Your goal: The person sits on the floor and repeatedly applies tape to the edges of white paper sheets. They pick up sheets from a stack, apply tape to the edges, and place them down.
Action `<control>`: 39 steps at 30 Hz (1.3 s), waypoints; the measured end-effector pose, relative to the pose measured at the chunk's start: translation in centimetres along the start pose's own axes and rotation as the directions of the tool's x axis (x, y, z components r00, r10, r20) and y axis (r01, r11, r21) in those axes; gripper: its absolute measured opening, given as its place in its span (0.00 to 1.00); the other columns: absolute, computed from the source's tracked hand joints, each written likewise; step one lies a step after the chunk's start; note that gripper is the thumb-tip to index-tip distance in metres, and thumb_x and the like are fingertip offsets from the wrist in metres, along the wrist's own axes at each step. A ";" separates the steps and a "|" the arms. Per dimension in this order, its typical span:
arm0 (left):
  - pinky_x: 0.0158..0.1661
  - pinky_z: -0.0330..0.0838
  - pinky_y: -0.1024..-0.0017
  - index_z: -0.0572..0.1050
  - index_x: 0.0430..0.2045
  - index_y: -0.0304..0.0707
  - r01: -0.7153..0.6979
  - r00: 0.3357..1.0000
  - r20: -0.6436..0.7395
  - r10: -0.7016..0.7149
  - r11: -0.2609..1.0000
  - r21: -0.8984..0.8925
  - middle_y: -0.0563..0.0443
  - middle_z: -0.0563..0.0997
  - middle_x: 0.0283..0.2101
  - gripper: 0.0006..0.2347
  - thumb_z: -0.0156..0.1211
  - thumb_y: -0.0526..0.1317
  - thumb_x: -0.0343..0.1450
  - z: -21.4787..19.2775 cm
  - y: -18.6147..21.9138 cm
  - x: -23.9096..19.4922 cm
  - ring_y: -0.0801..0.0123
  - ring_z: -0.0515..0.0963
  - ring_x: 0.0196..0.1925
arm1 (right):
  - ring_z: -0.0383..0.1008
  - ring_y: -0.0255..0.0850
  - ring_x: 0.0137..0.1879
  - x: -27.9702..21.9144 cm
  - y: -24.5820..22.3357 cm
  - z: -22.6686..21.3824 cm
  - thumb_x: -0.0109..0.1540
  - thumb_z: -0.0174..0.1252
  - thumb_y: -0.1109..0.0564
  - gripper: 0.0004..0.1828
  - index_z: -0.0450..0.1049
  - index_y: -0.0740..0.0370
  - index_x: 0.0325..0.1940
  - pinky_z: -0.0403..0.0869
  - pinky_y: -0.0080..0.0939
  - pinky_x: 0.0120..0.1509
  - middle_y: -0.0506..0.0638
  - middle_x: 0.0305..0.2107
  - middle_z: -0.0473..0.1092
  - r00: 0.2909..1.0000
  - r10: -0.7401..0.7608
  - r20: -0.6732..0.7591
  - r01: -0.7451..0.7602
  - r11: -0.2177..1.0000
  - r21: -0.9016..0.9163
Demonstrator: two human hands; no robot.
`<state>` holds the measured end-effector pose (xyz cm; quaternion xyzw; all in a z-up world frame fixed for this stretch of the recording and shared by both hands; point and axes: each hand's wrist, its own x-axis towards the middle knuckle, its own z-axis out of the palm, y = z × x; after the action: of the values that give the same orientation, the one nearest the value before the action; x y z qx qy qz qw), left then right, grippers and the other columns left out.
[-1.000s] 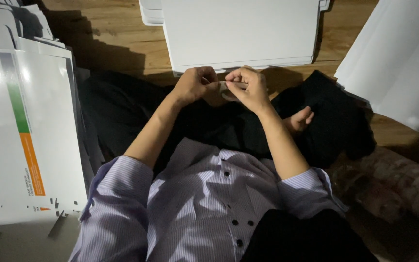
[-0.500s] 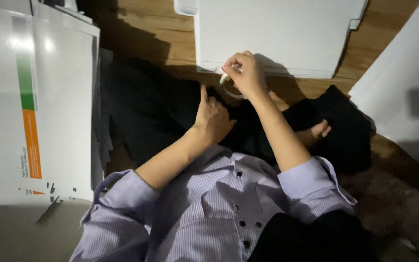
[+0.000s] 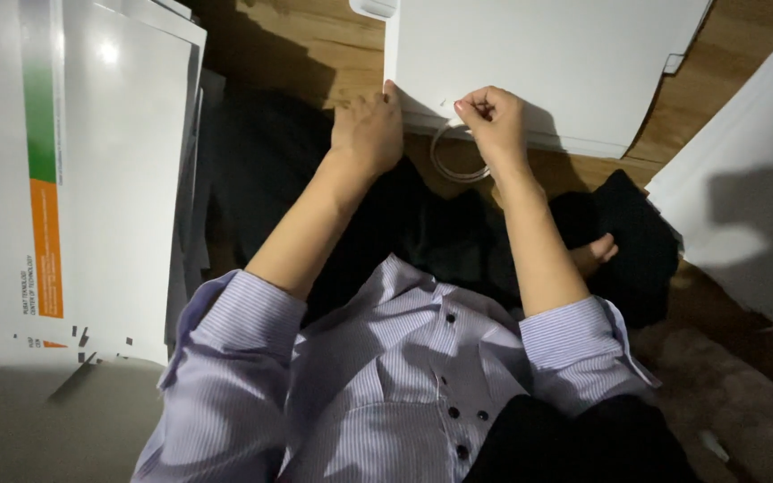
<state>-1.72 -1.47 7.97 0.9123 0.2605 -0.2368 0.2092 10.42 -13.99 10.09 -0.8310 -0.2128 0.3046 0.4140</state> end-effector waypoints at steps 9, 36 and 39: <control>0.54 0.45 0.42 0.57 0.54 0.30 -0.043 0.987 0.158 0.010 0.978 0.205 0.41 0.67 0.54 0.23 0.38 0.41 0.65 -1.3 0.6 -2.9 0.53 0.65 0.56 | 0.65 0.33 0.31 0.3 -0.6 3.1 0.52 0.62 0.63 0.07 0.71 0.56 0.22 0.65 0.32 0.38 0.44 0.21 0.68 0.980 -0.196 0.047 0.200 0.970 -0.140; 0.53 0.39 0.35 0.56 0.55 0.28 0.004 1.000 -0.007 -0.001 0.908 0.419 0.37 0.64 0.55 0.23 0.31 0.41 0.66 -0.6 1.7 -4.0 0.46 0.63 0.53 | 0.61 0.31 0.27 0.4 -1.3 5.1 0.48 0.66 0.61 0.09 0.73 0.52 0.19 0.62 0.31 0.33 0.42 0.20 0.60 0.981 -0.177 -0.078 0.159 0.968 -0.192; 0.55 0.37 0.37 0.50 0.58 0.33 0.005 1.000 0.015 -0.011 0.925 0.380 0.40 0.60 0.59 0.24 0.29 0.42 0.66 -0.8 1.7 -4.1 0.46 0.63 0.56 | 0.62 0.31 0.29 0.1 -2.3 4.9 0.49 0.65 0.61 0.09 0.72 0.52 0.19 0.64 0.30 0.34 0.41 0.19 0.63 0.985 -0.164 -0.049 0.149 0.964 -0.220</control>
<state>-3.60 -3.94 11.24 0.9325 0.2117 -0.2913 0.0297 6.90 -9.91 9.68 -0.8613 -0.2955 0.2182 0.3512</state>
